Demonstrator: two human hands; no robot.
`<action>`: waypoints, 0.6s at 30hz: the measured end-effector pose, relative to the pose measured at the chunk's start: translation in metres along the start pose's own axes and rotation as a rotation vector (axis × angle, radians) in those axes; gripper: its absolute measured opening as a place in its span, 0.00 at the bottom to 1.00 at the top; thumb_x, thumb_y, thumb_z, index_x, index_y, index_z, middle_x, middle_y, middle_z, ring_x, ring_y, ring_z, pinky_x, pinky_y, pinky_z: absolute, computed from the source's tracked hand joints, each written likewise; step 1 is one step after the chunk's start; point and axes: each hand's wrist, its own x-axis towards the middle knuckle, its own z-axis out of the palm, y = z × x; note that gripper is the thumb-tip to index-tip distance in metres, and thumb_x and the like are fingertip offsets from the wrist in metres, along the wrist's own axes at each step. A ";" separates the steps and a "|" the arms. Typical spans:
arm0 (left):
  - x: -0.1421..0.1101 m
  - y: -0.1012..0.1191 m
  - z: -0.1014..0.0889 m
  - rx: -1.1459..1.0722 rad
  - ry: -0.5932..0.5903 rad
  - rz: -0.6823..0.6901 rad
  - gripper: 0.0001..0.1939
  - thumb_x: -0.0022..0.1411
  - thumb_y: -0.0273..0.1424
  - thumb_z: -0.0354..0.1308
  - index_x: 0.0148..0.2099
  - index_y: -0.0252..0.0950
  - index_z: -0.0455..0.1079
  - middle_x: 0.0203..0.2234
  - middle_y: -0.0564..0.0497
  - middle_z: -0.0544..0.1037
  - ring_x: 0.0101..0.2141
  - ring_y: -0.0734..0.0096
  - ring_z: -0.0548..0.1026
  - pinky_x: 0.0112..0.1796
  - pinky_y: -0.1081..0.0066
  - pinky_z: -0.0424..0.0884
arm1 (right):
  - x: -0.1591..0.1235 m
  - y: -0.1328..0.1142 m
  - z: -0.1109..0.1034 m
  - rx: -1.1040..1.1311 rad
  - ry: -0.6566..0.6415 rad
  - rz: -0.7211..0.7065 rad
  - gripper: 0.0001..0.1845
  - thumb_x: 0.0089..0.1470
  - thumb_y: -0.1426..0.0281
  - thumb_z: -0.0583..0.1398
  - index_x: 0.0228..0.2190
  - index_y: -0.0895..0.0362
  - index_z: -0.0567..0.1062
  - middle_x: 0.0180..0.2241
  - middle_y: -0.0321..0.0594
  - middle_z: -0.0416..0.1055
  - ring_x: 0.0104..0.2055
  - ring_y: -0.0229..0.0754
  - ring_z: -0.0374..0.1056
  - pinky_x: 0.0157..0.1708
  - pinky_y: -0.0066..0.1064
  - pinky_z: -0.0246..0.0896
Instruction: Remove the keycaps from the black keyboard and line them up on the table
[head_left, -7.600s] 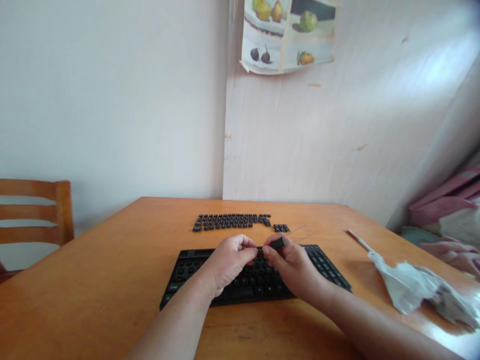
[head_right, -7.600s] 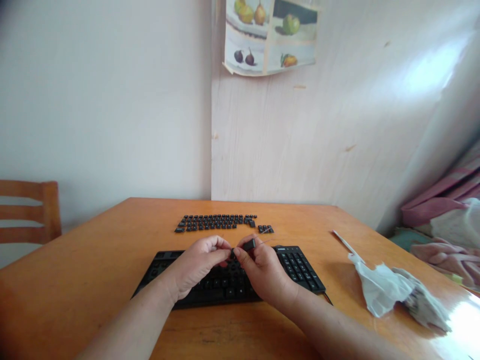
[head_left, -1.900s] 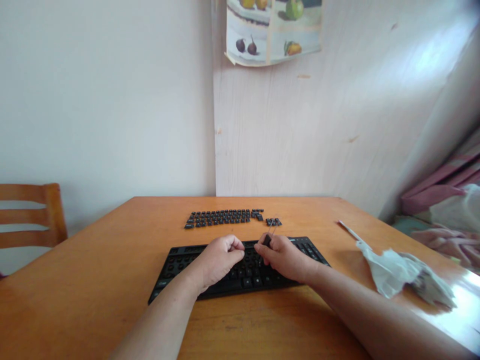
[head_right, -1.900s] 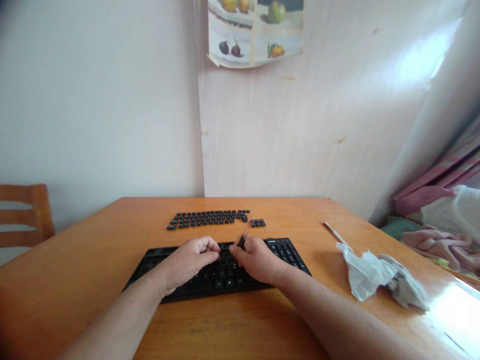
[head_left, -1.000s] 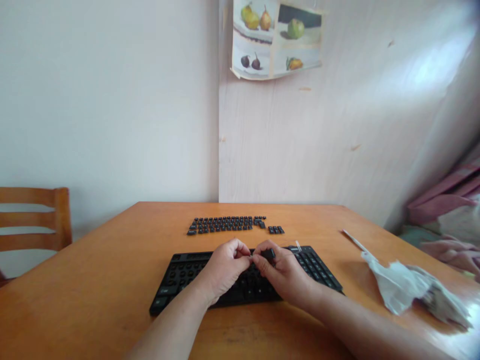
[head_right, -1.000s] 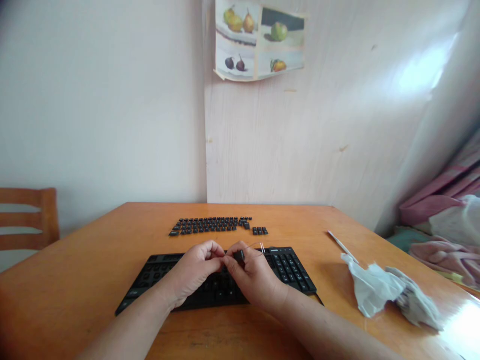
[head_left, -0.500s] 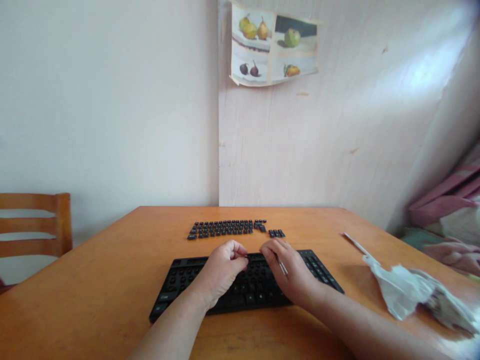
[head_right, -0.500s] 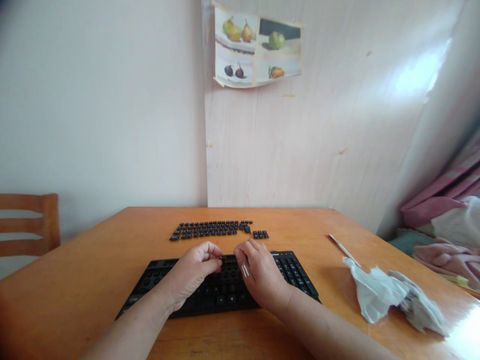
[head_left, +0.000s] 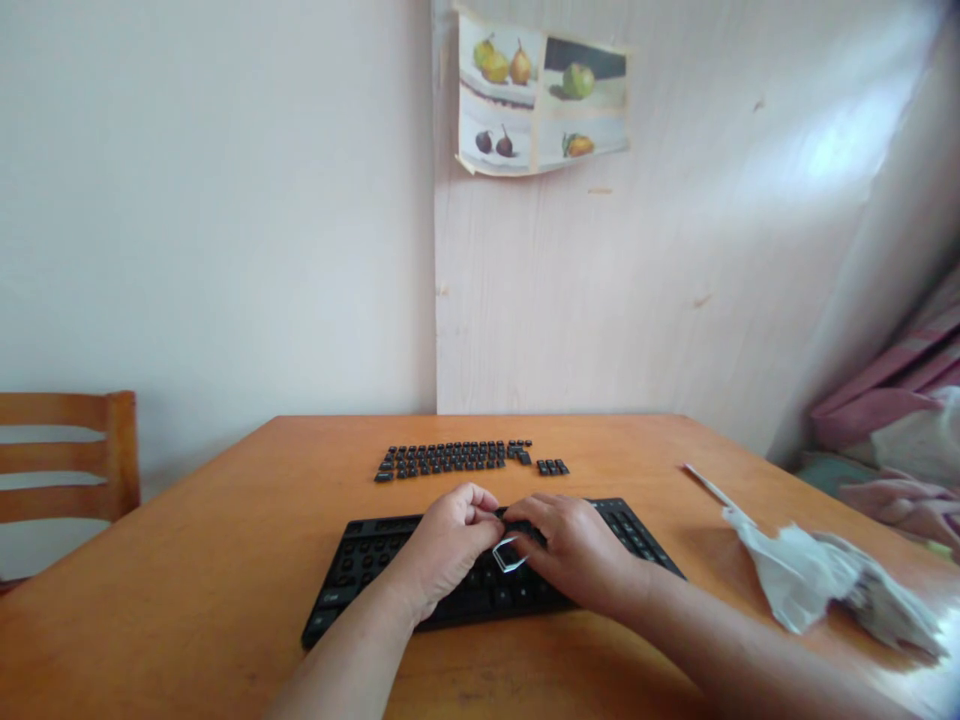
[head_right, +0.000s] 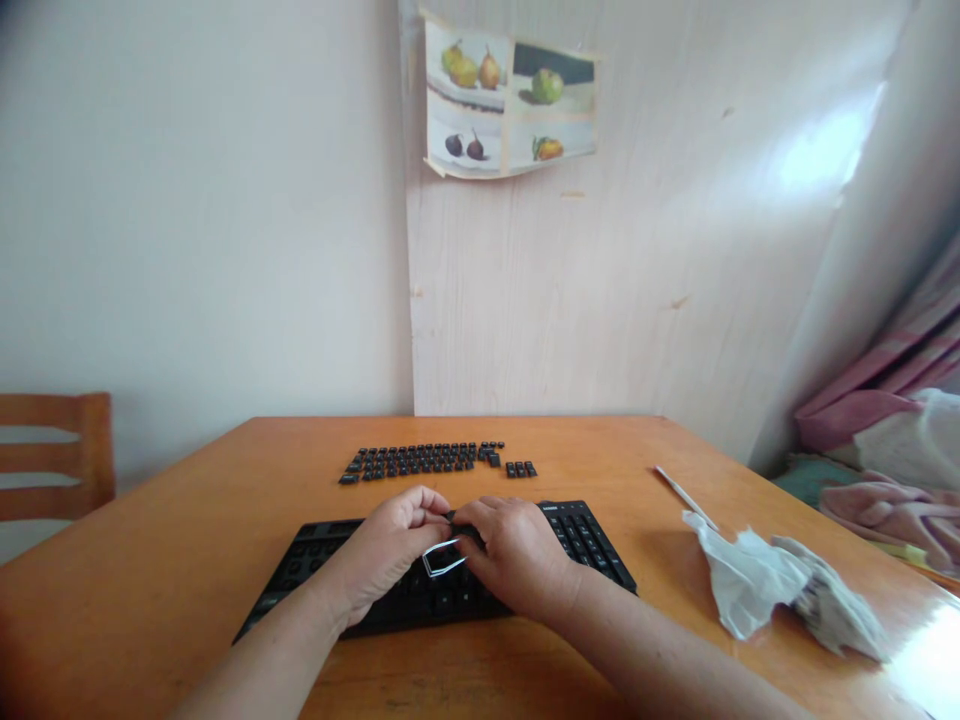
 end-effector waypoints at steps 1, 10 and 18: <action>0.000 0.000 -0.002 0.023 0.018 0.012 0.15 0.54 0.34 0.60 0.43 0.34 0.67 0.33 0.49 0.77 0.36 0.66 0.74 0.38 0.69 0.65 | 0.002 0.003 -0.002 0.018 0.002 0.031 0.12 0.56 0.67 0.58 0.41 0.52 0.77 0.36 0.41 0.77 0.38 0.44 0.72 0.38 0.31 0.60; 0.003 0.007 -0.023 0.075 0.196 0.059 0.14 0.55 0.39 0.59 0.40 0.35 0.70 0.31 0.50 0.76 0.35 0.66 0.74 0.40 0.67 0.66 | 0.046 0.066 -0.024 -0.018 -0.007 0.303 0.12 0.52 0.61 0.59 0.33 0.54 0.79 0.23 0.34 0.72 0.26 0.38 0.64 0.26 0.27 0.51; 0.003 0.007 -0.032 0.053 0.252 0.097 0.14 0.55 0.40 0.59 0.39 0.35 0.72 0.31 0.49 0.77 0.35 0.66 0.74 0.40 0.67 0.67 | 0.080 0.097 -0.010 -0.181 -0.140 0.404 0.14 0.53 0.62 0.59 0.39 0.50 0.79 0.26 0.35 0.74 0.27 0.38 0.66 0.26 0.26 0.48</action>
